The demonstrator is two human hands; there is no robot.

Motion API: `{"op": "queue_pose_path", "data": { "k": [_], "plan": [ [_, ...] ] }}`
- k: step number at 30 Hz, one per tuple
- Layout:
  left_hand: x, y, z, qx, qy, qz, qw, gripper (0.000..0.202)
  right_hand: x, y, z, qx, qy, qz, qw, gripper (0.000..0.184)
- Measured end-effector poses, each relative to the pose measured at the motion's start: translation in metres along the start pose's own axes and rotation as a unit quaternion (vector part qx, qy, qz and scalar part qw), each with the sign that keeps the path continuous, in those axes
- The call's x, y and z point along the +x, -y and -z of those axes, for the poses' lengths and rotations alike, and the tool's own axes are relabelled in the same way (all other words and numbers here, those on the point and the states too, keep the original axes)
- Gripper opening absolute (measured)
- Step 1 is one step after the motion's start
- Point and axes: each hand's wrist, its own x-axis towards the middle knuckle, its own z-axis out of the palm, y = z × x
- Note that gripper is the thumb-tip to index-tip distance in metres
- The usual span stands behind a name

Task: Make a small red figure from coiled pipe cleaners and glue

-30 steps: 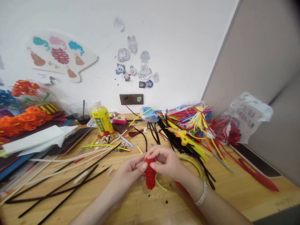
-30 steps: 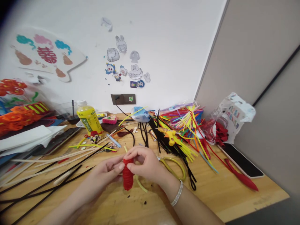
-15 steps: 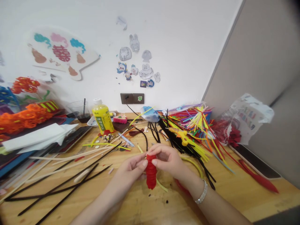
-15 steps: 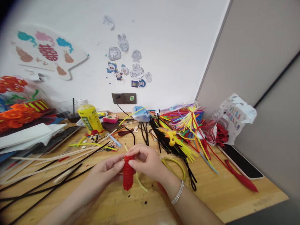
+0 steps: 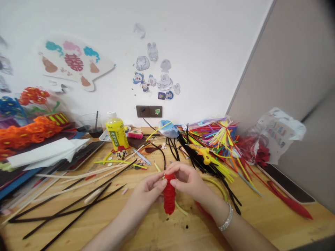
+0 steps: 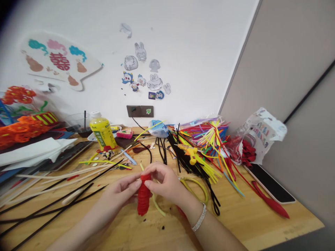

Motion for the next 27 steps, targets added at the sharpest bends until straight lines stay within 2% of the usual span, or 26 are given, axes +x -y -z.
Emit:
{"op": "queue_pose_path", "data": {
  "k": [15,20,27],
  "plan": [
    [-0.001,-0.002,-0.001,0.007,-0.033,0.008,0.999,0.049,-0.002,-0.007,-0.001,-0.010,-0.008,0.001,1.000,0.017],
    [0.000,0.001,-0.001,-0.010,-0.020,0.001,1.000,0.054,-0.002,-0.009,-0.007,0.001,-0.040,-0.007,0.999,0.014],
    [0.001,0.006,-0.002,-0.016,-0.043,0.008,0.999,0.058,-0.002,-0.011,-0.014,0.044,-0.067,-0.035,0.996,0.015]
  ]
}}
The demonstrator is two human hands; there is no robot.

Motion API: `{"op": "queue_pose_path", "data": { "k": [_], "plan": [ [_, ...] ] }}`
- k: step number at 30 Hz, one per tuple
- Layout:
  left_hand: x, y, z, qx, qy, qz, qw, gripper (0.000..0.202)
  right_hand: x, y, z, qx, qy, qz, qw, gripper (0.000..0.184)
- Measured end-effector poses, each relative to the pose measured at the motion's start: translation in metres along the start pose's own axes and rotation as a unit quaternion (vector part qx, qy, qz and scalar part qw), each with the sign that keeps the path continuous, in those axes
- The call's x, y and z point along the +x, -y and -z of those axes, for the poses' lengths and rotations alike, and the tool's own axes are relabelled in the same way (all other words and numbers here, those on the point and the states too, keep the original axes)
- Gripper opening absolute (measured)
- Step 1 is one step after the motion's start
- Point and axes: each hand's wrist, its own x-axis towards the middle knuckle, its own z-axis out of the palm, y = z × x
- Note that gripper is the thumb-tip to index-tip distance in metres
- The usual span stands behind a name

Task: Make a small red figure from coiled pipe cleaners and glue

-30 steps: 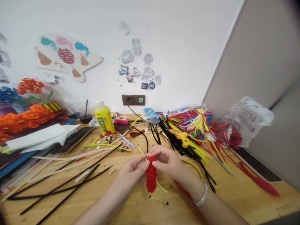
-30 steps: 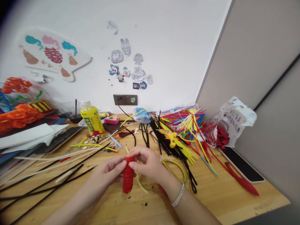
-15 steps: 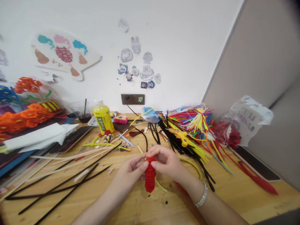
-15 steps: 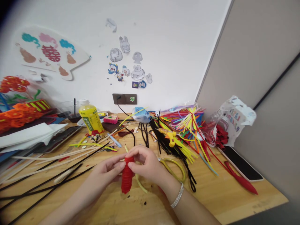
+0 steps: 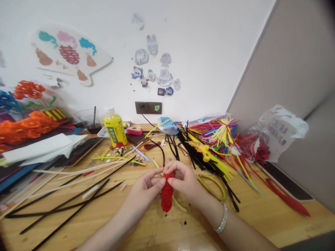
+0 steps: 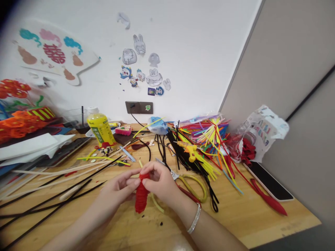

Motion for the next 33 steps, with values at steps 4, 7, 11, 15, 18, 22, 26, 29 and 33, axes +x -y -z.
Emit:
{"op": "queue_pose_path", "data": {
  "k": [4,7,11,15,18,22,26,29,33],
  "plan": [
    [0.000,0.000,0.000,-0.011,-0.003,0.007,1.000,0.063,-0.001,-0.001,-0.003,0.002,-0.009,0.004,1.000,0.016],
    [-0.001,-0.003,0.000,-0.014,-0.001,0.015,1.000,0.062,-0.002,-0.001,-0.004,-0.001,-0.013,0.003,1.000,0.016],
    [-0.002,-0.006,-0.001,-0.051,-0.017,0.017,0.998,0.058,0.000,0.000,-0.001,-0.010,-0.040,-0.005,0.999,0.013],
    [0.003,-0.005,0.000,-0.083,-0.006,0.002,0.997,0.064,0.005,0.000,0.008,-0.017,-0.126,-0.010,0.992,0.020],
    [0.012,-0.006,0.007,-0.059,-0.064,-0.052,0.995,0.053,0.008,-0.002,0.012,-0.004,-0.138,-0.012,0.990,0.030],
    [0.023,-0.014,0.021,-0.064,-0.123,-0.126,0.982,0.045,0.007,-0.006,0.007,0.001,-0.087,-0.014,0.996,0.034],
    [0.028,-0.016,0.031,-0.103,-0.107,-0.155,0.977,0.042,0.003,-0.011,-0.001,0.001,-0.053,-0.037,0.998,0.031],
    [0.031,-0.011,0.036,-0.137,-0.077,-0.149,0.976,0.039,0.002,-0.017,-0.005,-0.005,-0.039,-0.054,0.998,0.033],
    [0.035,-0.003,0.042,-0.137,-0.030,-0.125,0.982,0.041,0.003,-0.027,-0.004,-0.052,-0.041,-0.061,0.996,0.032]
  ]
}}
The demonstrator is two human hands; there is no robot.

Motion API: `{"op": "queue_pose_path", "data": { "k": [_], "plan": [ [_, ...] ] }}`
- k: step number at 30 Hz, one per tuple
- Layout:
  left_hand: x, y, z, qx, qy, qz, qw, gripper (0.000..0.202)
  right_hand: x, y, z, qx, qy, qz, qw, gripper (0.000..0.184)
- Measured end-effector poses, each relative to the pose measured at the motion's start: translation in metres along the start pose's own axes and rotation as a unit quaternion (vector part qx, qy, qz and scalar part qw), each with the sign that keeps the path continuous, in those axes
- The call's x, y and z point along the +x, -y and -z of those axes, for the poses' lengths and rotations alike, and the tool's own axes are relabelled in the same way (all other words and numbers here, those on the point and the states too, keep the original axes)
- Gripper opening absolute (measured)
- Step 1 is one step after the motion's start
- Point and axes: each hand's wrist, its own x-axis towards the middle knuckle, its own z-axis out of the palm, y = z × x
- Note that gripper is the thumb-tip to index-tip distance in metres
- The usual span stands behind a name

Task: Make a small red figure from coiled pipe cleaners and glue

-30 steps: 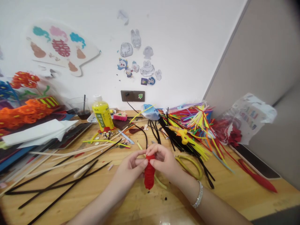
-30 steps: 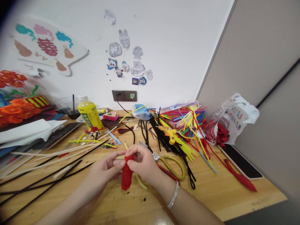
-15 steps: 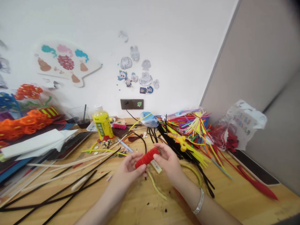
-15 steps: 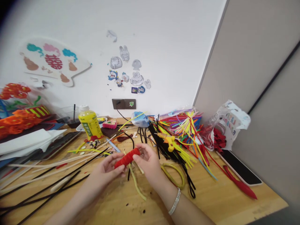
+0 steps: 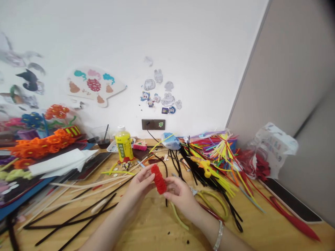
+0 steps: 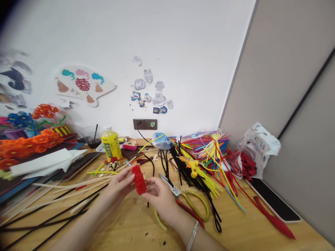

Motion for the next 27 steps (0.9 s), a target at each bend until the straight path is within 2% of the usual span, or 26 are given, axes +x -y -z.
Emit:
{"op": "queue_pose_path", "data": {
  "k": [4,7,11,17,22,27],
  "plan": [
    [0.003,0.004,0.004,0.020,0.018,0.012,1.000,0.040,0.002,-0.008,0.003,-0.103,-0.005,0.041,0.994,0.032],
    [0.006,0.005,0.004,0.024,0.012,0.007,1.000,0.039,0.002,-0.011,0.004,-0.133,-0.001,0.050,0.990,0.032],
    [0.006,0.006,0.004,0.027,0.004,-0.014,1.000,0.038,0.002,-0.009,0.004,-0.107,0.014,0.030,0.994,0.034],
    [0.003,0.007,0.001,0.027,-0.004,-0.036,0.999,0.038,0.005,-0.003,0.003,-0.017,-0.021,-0.008,1.000,0.032],
    [0.001,0.007,-0.003,-0.005,-0.008,-0.057,0.998,0.036,0.006,-0.001,0.004,0.034,-0.023,-0.008,0.999,0.030],
    [0.000,0.006,-0.008,-0.041,-0.025,-0.062,0.997,0.037,0.004,0.004,0.002,0.018,-0.034,0.019,0.999,0.030]
  ]
}}
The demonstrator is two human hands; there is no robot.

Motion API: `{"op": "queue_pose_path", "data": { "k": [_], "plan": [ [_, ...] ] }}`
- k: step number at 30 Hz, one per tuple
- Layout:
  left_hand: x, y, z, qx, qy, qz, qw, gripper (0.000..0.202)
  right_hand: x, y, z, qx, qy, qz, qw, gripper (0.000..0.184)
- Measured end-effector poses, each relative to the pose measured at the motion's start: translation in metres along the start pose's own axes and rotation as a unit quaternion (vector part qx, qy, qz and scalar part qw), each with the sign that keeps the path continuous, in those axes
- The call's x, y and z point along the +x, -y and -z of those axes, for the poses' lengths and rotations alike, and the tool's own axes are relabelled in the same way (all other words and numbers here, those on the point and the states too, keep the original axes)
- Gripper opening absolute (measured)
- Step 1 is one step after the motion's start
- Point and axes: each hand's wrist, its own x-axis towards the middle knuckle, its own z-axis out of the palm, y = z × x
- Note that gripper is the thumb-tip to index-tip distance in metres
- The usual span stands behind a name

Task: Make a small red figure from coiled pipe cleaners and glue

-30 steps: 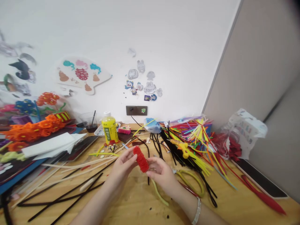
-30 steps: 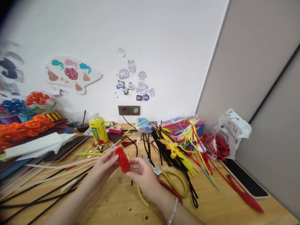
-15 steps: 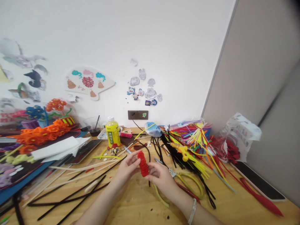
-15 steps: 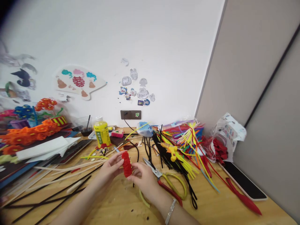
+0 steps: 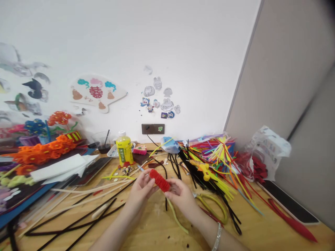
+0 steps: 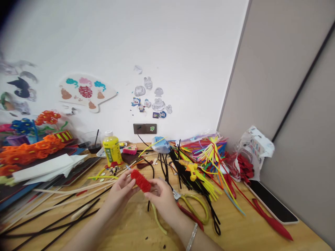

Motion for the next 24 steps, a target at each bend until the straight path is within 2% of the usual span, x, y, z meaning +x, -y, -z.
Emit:
{"op": "queue_pose_path", "data": {
  "k": [8,18,24],
  "plan": [
    [-0.006,-0.001,-0.007,-0.003,-0.013,-0.006,1.000,0.037,-0.001,0.008,0.002,-0.004,-0.022,0.011,1.000,0.032],
    [-0.006,0.001,-0.009,0.020,0.018,-0.025,0.999,0.038,-0.002,0.014,0.006,-0.112,-0.056,0.119,0.985,0.029],
    [-0.008,0.000,-0.010,0.021,0.013,-0.005,1.000,0.037,-0.001,0.017,0.011,-0.116,-0.059,0.146,0.981,0.035]
  ]
}}
